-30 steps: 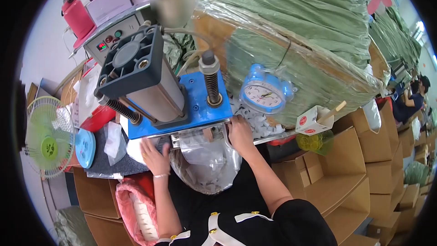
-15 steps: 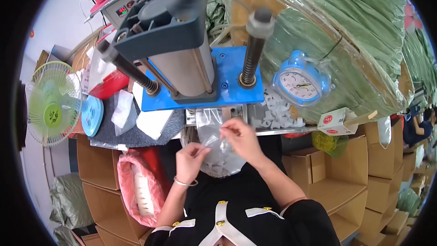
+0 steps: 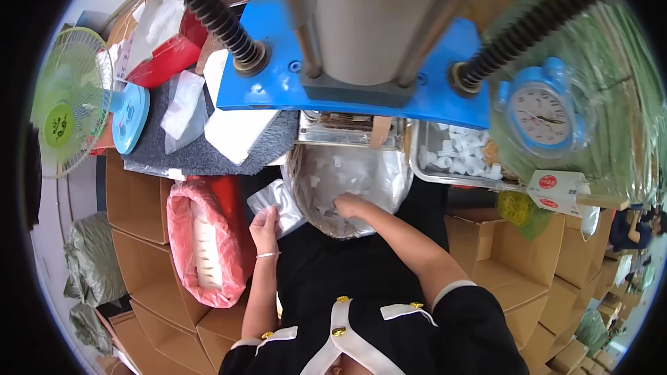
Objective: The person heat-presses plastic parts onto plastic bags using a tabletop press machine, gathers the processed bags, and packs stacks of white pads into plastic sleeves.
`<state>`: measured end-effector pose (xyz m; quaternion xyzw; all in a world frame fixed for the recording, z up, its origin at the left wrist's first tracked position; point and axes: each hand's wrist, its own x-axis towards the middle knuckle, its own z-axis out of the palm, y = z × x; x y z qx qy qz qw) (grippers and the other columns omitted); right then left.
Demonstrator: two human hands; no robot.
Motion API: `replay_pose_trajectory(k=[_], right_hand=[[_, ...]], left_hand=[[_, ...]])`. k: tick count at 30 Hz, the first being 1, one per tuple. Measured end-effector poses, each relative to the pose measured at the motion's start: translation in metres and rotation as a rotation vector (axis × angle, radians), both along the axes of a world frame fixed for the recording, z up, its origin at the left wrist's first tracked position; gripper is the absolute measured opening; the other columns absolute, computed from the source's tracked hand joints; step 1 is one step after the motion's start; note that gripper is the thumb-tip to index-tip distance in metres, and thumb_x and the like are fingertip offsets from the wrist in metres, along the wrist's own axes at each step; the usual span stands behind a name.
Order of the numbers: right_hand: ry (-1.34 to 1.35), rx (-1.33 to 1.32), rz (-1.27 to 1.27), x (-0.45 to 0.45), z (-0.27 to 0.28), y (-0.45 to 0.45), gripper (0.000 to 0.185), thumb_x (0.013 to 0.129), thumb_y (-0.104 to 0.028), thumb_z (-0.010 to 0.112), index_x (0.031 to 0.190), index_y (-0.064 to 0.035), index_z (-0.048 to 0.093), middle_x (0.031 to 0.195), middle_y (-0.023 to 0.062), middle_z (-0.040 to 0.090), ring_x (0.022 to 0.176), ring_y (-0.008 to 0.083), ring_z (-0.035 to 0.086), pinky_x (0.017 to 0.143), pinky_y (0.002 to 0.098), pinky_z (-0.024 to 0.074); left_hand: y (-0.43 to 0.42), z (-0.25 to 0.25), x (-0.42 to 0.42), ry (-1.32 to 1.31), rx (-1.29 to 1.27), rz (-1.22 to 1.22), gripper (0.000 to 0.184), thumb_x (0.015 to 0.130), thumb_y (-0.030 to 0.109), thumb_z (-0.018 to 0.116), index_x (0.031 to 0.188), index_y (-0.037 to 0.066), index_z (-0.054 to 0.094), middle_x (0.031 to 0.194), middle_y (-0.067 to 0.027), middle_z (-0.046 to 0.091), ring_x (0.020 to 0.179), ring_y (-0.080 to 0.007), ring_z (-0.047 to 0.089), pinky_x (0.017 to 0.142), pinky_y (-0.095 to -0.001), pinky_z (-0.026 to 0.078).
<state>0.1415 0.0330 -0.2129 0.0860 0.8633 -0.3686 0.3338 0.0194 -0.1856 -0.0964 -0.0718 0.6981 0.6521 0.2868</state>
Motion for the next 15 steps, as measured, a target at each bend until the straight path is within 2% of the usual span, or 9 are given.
replay_pose_trajectory(k=[2, 3, 4, 5, 6, 8, 13, 14, 15], right_hand=[[0.036, 0.225, 0.188, -0.002, -0.034, -0.023, 0.03, 0.086, -0.018, 0.056, 0.112, -0.007, 0.065, 0.104, 0.0134, 0.066, 0.105, 0.0381, 0.059, 0.087, 0.0464, 0.0474], [0.034, 0.221, 0.194, 0.005, -0.058, -0.035, 0.03, 0.086, -0.018, 0.056, 0.112, -0.007, 0.065, 0.104, 0.0134, 0.066, 0.105, 0.0381, 0.059, 0.087, 0.0464, 0.0474], [0.121, 0.182, -0.047, 0.015, -0.085, -0.045, 0.03, 0.086, -0.02, 0.056, 0.112, -0.0096, 0.066, 0.105, 0.0123, 0.066, 0.104, 0.0374, 0.06, 0.087, 0.0467, 0.048], [0.16, 0.161, -0.164, 0.022, -0.117, -0.05, 0.03, 0.086, -0.02, 0.056, 0.112, -0.011, 0.066, 0.105, 0.0118, 0.066, 0.104, 0.0371, 0.061, 0.088, 0.0469, 0.0483], [0.206, 0.135, -0.28, 0.02, -0.121, -0.052, 0.03, 0.086, -0.021, 0.055, 0.112, -0.0123, 0.067, 0.106, 0.0112, 0.067, 0.103, 0.0368, 0.061, 0.088, 0.0471, 0.0485], [0.101, 0.182, -0.212, 0.018, -0.126, -0.05, 0.029, 0.086, -0.02, 0.055, 0.111, -0.0111, 0.067, 0.105, 0.0128, 0.067, 0.101, 0.0356, 0.062, 0.087, 0.0464, 0.0491], [-0.07, 0.27, 0.11, 0.002, -0.06, -0.038, 0.028, 0.085, -0.017, 0.055, 0.108, -0.008, 0.067, 0.102, 0.0167, 0.067, 0.097, 0.0327, 0.065, 0.085, 0.0448, 0.0506], [-0.077, 0.315, 0.266, 0.004, -0.056, -0.037, 0.026, 0.084, -0.016, 0.056, 0.106, -0.007, 0.067, 0.1, 0.0182, 0.068, 0.095, 0.0333, 0.065, 0.082, 0.0443, 0.0515], [-0.071, 0.326, 0.262, 0.009, -0.044, -0.035, 0.026, 0.084, -0.016, 0.056, 0.106, -0.007, 0.067, 0.1, 0.0182, 0.068, 0.095, 0.0333, 0.065, 0.082, 0.0443, 0.0515]], left_hand=[[0.005, 0.007, 0.007, 0.028, 0.061, -0.025, 0.015, 0.091, 0.015, 0.068, 0.094, 0.001, 0.071, 0.086, -0.0013, 0.07, 0.072, -0.005, 0.059, 0.063, -0.0182, 0.042], [0.006, 0.011, 0.01, 0.009, 0.07, -0.032, 0.015, 0.091, 0.015, 0.068, 0.096, 0.001, 0.071, 0.086, -0.0008, 0.07, 0.073, -0.0054, 0.06, 0.065, -0.0182, 0.043], [0.005, 0.008, 0.013, 0.015, 0.097, -0.037, 0.016, 0.091, 0.015, 0.068, 0.098, 0.001, 0.071, 0.087, -0.0007, 0.07, 0.073, -0.0054, 0.059, 0.065, -0.0183, 0.043], [0.005, 0.009, 0.012, 0.017, 0.094, -0.027, 0.016, 0.091, 0.015, 0.068, 0.098, 0.001, 0.071, 0.087, -0.0007, 0.07, 0.073, -0.0054, 0.059, 0.065, -0.0183, 0.043], [0.004, 0.011, 0.012, 0.007, 0.098, -0.027, 0.015, 0.091, 0.015, 0.067, 0.097, 0.001, 0.071, 0.087, -0.0005, 0.07, 0.073, -0.005, 0.059, 0.065, -0.0182, 0.043], [0.002, 0.013, 0.011, 0.0, 0.102, -0.035, 0.016, 0.091, 0.015, 0.067, 0.097, 0.001, 0.071, 0.086, 0.0002, 0.069, 0.073, -0.0038, 0.058, 0.064, -0.0178, 0.042], [0.007, 0.014, 0.008, 0.017, 0.072, -0.087, 0.016, 0.092, 0.015, 0.067, 0.097, 0.0, 0.071, 0.085, 0.0001, 0.068, 0.072, -0.0042, 0.058, 0.064, -0.0179, 0.043], [0.007, 0.013, 0.009, 0.021, 0.042, -0.1, 0.017, 0.092, 0.015, 0.067, 0.097, 0.0, 0.07, 0.085, -0.0003, 0.068, 0.072, -0.0048, 0.058, 0.065, -0.0183, 0.044], [0.008, 0.013, 0.01, 0.029, 0.051, -0.103, 0.017, 0.092, 0.015, 0.067, 0.097, 0.0, 0.07, 0.085, -0.0003, 0.068, 0.072, -0.0048, 0.058, 0.065, -0.0183, 0.044]])
